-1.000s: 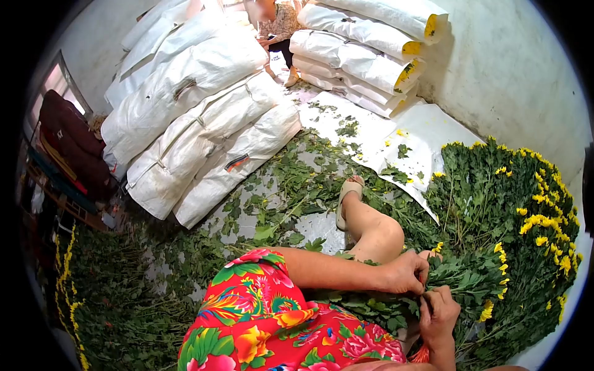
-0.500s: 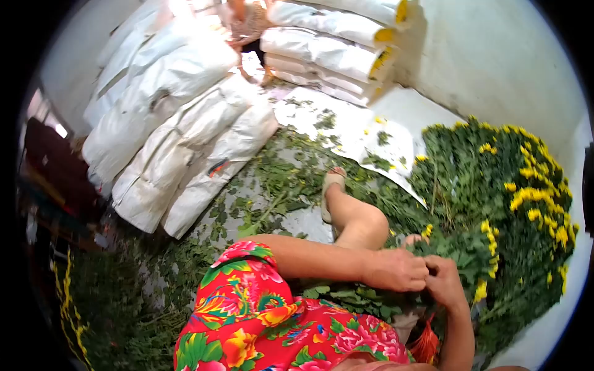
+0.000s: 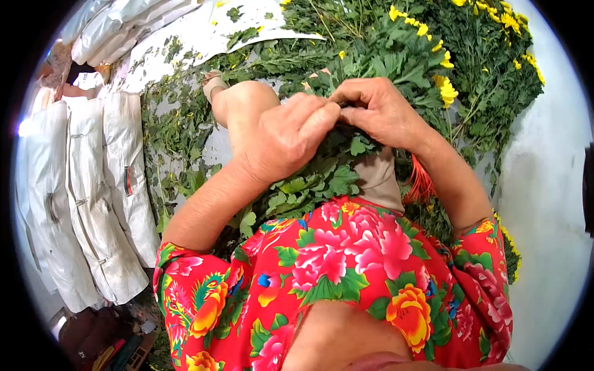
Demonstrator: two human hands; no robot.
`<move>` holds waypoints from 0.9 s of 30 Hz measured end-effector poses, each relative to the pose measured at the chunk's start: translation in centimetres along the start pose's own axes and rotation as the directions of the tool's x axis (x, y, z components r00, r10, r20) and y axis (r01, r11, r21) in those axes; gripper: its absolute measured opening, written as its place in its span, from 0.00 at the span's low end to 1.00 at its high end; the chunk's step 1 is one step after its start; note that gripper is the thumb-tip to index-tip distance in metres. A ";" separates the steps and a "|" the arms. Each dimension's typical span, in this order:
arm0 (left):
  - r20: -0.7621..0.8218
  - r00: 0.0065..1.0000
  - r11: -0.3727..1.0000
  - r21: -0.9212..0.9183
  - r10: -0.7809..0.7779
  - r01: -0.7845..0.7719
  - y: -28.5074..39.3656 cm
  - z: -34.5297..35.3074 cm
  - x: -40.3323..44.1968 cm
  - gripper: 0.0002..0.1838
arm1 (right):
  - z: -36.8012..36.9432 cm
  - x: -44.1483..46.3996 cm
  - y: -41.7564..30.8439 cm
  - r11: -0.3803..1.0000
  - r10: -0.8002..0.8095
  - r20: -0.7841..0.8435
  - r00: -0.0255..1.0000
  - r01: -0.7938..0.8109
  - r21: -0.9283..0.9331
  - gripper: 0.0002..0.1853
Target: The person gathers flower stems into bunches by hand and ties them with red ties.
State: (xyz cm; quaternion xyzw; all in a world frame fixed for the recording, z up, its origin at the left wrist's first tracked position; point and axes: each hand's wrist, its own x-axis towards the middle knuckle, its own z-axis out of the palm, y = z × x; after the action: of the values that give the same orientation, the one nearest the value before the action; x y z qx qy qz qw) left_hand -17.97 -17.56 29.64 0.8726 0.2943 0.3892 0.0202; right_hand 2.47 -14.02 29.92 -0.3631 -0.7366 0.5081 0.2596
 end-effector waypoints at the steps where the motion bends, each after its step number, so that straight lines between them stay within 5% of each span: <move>1: -0.036 0.999 1.000 -0.019 -0.011 0.011 -0.4 0.6 -0.3 0.15 | 0.0 0.0 0.0 0.999 0.011 -0.011 1.000 -0.011 -0.030 0.09; 6: 0.100 0.991 0.992 0.105 -0.087 0.076 -0.4 -0.6 0.3 0.12 | 0.5 -0.4 -0.1 0.998 -0.028 -0.091 0.995 0.032 0.045 0.08; 12: 0.330 0.940 0.996 0.045 -0.088 0.078 0.5 -1.5 -0.7 0.10 | 1.3 -1.8 -0.3 0.938 -0.155 -0.250 0.956 0.062 -0.342 0.07; 16: 0.476 0.873 0.994 0.018 -0.106 0.111 1.6 -2.1 -2.1 0.11 | 2.2 -2.5 0.3 0.940 -0.180 -0.242 0.953 0.094 -0.326 0.07; 21: 0.356 0.901 0.958 -0.050 -0.248 0.283 1.9 -2.8 -2.0 0.08 | 1.2 -3.2 0.4 0.976 -0.131 -0.261 0.956 0.079 -0.201 0.09; 24: 0.336 0.826 0.862 -0.074 -0.453 0.502 3.0 -4.7 -2.2 0.30 | 0.2 -5.7 -1.4 0.941 0.240 -0.118 0.964 -0.201 0.270 0.12; 25: 0.456 0.712 0.773 -0.079 -0.534 0.630 3.1 -5.2 -3.1 0.47 | 0.7 -6.7 -1.0 0.934 0.202 -0.100 0.974 -0.161 0.318 0.11; 27: 0.503 0.702 0.814 0.003 -0.504 0.581 4.6 -4.8 -3.4 0.55 | 1.8 -8.6 -0.1 0.935 0.190 0.222 0.956 -0.245 0.257 0.16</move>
State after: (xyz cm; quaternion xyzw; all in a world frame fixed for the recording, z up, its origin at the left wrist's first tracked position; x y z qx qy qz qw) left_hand -20.77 -24.08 31.92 0.8104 0.4927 0.1581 0.2746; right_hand 6.26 -21.97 29.27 -0.3508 -0.6335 0.6664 0.1776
